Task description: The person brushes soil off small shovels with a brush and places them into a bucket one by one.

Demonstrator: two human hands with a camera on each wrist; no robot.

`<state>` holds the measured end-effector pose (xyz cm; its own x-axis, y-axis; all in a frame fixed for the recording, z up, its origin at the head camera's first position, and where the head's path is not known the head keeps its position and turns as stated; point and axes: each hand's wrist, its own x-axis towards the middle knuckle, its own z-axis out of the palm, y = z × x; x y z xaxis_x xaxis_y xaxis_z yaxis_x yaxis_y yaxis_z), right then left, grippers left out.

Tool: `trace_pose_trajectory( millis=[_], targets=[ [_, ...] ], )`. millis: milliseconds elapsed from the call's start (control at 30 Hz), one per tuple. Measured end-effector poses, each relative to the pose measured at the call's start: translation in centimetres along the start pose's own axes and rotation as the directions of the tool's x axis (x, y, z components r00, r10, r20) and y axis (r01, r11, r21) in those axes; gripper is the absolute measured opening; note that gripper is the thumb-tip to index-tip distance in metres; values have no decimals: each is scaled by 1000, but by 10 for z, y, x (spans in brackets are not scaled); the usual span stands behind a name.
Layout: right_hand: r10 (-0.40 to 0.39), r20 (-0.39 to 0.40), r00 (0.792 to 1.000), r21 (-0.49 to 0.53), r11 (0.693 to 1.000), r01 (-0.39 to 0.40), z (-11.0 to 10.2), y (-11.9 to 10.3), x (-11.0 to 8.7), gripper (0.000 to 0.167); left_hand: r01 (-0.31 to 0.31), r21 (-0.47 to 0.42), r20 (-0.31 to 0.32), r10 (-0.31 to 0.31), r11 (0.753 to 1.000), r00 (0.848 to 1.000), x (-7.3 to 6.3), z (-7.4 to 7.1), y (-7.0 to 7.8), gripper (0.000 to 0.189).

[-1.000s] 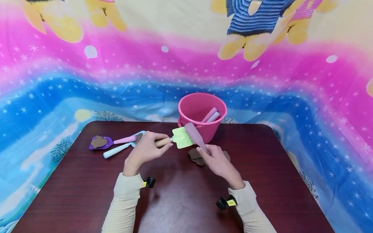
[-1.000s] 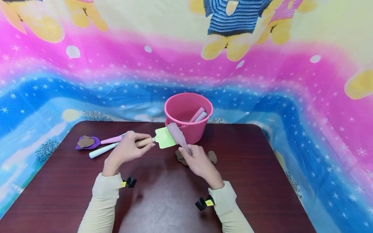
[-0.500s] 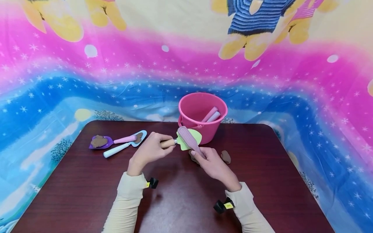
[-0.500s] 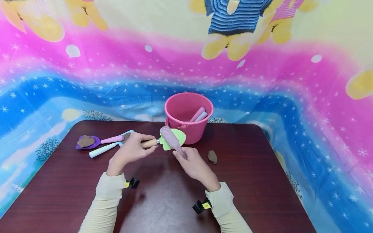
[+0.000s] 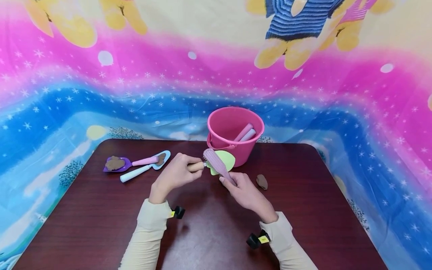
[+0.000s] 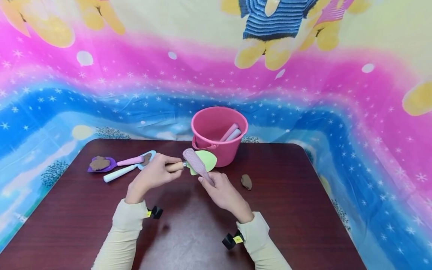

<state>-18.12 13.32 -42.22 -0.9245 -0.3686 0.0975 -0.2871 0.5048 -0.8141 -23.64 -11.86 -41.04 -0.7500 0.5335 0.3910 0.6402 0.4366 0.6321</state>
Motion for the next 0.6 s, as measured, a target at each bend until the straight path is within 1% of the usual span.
trace_pose_trajectory(
  millis=[133,300,400,500,600],
  targets=[
    [30,-10,1000,8,1000,-30,0,1,1,25,2,-22,3,-2,1000,1000,-2,-3,-1,49],
    [62,-1,998,33,998,-62,0,0,1,28,2,-38,-6,-2,999,1000,-5,-8,-2,50],
    [59,-4,998,39,998,-59,-1,1,0,31,-9,-51,-16,8,999,1000,-6,-10,-3,50],
    [42,-13,999,42,998,-41,-3,5,0,34,-14,-85,-17,13,996,1000,-8,-12,-4,50],
    [38,-28,999,43,998,-37,-5,9,0,36,1,-93,-17,-3,996,1000,-9,-15,-4,45]
  ],
)
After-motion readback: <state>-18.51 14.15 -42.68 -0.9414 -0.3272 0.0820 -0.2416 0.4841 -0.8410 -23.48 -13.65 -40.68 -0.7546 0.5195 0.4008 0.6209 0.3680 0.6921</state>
